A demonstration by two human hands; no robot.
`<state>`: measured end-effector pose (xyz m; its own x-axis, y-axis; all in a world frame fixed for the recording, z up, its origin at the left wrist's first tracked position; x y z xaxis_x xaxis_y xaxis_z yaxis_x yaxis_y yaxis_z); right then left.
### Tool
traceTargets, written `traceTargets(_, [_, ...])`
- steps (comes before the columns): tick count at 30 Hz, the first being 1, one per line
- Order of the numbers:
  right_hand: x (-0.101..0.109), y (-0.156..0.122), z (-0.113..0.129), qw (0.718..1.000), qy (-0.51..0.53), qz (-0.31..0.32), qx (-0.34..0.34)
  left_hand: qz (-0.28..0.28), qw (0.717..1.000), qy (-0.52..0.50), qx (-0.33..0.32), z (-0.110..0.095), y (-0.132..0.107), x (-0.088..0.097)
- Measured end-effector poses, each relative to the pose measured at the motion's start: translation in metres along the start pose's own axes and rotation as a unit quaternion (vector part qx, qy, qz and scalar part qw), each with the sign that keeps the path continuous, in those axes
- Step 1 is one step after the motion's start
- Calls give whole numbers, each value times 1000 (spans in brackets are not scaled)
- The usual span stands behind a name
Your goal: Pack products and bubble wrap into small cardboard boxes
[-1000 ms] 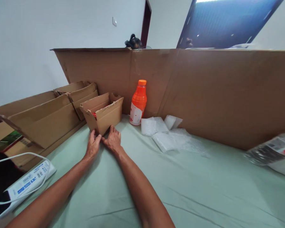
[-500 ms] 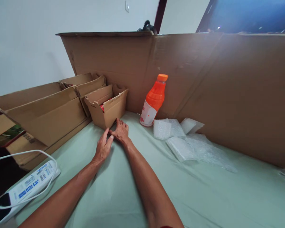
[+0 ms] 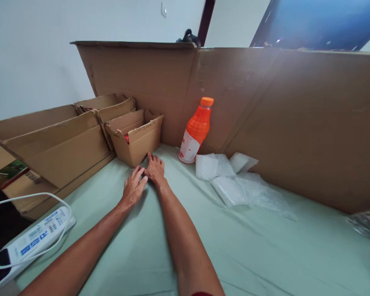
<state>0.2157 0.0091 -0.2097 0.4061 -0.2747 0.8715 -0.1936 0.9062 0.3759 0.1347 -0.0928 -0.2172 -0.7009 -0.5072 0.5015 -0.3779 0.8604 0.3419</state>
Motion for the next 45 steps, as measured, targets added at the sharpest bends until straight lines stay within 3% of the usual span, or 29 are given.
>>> traceTargets(8, [7,-3,1,1000,-3,-12,-11,-58,998,-7,8,15,12,13])
traceTargets(28, [7,-4,5,1000,-24,-17,4,21,997,37,-69,11,19,6])
traceTargets(45, [11,-6,7,999,-37,-19,9,29,994,45,-90,6,18,5])
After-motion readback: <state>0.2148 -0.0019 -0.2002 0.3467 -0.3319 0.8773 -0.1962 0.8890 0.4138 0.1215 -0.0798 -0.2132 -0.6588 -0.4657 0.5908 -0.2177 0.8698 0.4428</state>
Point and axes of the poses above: each hand's wrist, its own y-axis towards the middle knuckle, its own x-axis out of the back of the hand, z = x × y, the point moved 7 cm from there along y, towards the middle knuckle, and after that the axes turned 14 degrees about -z, right-handed, at the moved point
